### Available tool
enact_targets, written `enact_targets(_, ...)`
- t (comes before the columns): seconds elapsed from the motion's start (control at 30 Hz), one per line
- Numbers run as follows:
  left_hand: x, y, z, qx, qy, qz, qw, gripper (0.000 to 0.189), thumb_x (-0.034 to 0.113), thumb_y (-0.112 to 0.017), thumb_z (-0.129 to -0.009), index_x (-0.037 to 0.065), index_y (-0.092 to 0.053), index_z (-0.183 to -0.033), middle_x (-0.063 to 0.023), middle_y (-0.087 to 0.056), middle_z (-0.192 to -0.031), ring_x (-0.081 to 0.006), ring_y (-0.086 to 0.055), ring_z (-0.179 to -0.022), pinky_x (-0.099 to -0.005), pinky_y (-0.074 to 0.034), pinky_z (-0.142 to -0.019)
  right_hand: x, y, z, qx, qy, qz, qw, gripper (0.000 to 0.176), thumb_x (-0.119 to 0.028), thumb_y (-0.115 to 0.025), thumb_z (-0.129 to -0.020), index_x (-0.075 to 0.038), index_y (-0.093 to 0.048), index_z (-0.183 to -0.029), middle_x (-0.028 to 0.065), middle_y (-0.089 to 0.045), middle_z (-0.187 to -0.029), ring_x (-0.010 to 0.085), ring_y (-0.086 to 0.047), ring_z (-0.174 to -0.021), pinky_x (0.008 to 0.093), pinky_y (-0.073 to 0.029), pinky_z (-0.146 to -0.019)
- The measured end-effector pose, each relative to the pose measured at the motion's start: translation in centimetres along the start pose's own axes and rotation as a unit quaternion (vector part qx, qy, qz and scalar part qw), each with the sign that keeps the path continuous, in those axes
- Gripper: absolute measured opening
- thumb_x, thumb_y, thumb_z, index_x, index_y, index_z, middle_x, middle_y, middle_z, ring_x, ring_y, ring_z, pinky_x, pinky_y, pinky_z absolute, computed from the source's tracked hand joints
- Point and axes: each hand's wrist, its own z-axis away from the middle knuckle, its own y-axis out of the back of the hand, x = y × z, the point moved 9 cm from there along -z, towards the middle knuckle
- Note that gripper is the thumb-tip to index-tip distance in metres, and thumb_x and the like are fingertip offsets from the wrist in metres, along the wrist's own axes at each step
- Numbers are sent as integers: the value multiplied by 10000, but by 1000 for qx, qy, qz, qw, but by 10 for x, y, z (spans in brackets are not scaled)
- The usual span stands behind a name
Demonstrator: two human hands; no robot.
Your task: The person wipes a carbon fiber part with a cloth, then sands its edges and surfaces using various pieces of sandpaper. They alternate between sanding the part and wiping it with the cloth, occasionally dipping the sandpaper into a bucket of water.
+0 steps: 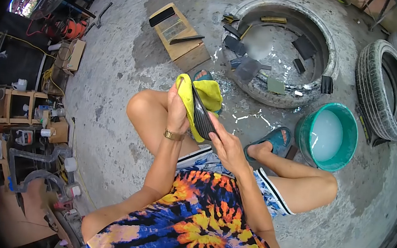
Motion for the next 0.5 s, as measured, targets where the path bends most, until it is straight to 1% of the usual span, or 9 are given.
enact_targets(0.07,1,0,-4,-24,-19,-40,999,261,233,-439,-1018,52,-537,-1178,10,-597,-905,-69,-575,-771,-226,-486,-665,2,-1,3,-6,-16,-13,1000,469,-80,-493,-953,-49,-390,-1410,193,-506,-1349,357,-557,-1167,330,-446,-933)
enact_targets(0.17,9,14,-25,44,-8,-13,999,226,254,-454,-1009,60,-561,-1056,-12,-605,-850,-115,-601,-727,-281,-512,-644,2,4,8,5,22,-6,1000,468,-91,-481,-966,-32,-372,-1417,177,-482,-1389,303,-560,-1187,327,-433,-947)
enact_targets(0.2,15,26,-36,86,8,13,996,224,265,-465,-1002,64,-565,-1007,-26,-613,-835,-141,-616,-712,-301,-525,-641,8,7,14,21,36,0,999,459,-121,-478,-976,-31,-378,-1415,152,-550,-1289,250,-605,-1040,312,-461,-851)
enact_targets(0.23,22,52,-60,82,-14,10,997,253,288,-473,-996,51,-559,-999,-71,-636,-873,-190,-637,-743,-344,-542,-690,10,10,20,35,50,6,998,453,-151,-476,-987,-29,-385,-1413,128,-618,-1189,197,-650,-894,297,-490,-755)
enact_targets(0.27,30,79,-79,75,-36,6,996,284,312,-480,-989,38,-554,-991,-117,-659,-910,-238,-657,-774,-387,-559,-740,9,12,26,37,51,7,998,453,-151,-476,-987,-29,-385,-1413,128,-618,-1189,197,-650,-894,297,-490,-755)
enact_targets(0.3,43,73,-79,48,-43,5,998,272,302,-483,-988,41,-560,-991,-107,-660,-895,-238,-658,-778,-392,-557,-735,31,12,33,36,-79,-163,983,446,-165,-480,-988,-32,-391,-1405,59,-575,-1023,138,-548,-739,261,-440,-648)
enact_targets(0.33,56,61,-73,18,-47,2,999,261,292,-487,-987,44,-565,-991,-97,-661,-879,-237,-658,-781,-398,-555,-731,50,4,42,37,-202,-329,922,440,-180,-484,-990,-36,-397,-1397,-10,-532,-857,79,-446,-585,225,-389,-540)
enact_targets(0.37,64,56,-69,14,-41,-33,999,295,305,-445,-1002,37,-569,-984,-77,-642,-868,-220,-635,-781,-361,-544,-748,47,1,37,50,-191,-388,900,436,-216,-497,-990,-63,-389,-1383,-56,-343,-707,34,-237,-511,201,-225,-462)
enact_targets(0.5,85,36,-53,-57,-68,-108,990,357,302,-349,-960,15,-561,-981,-90,-593,-865,-217,-577,-841,-337,-490,-806,42,-1,6,54,-167,-501,848,435,-282,-509,-986,-76,-382,-1347,-58,-308,-673,38,-274,-519,198,-257,-460)
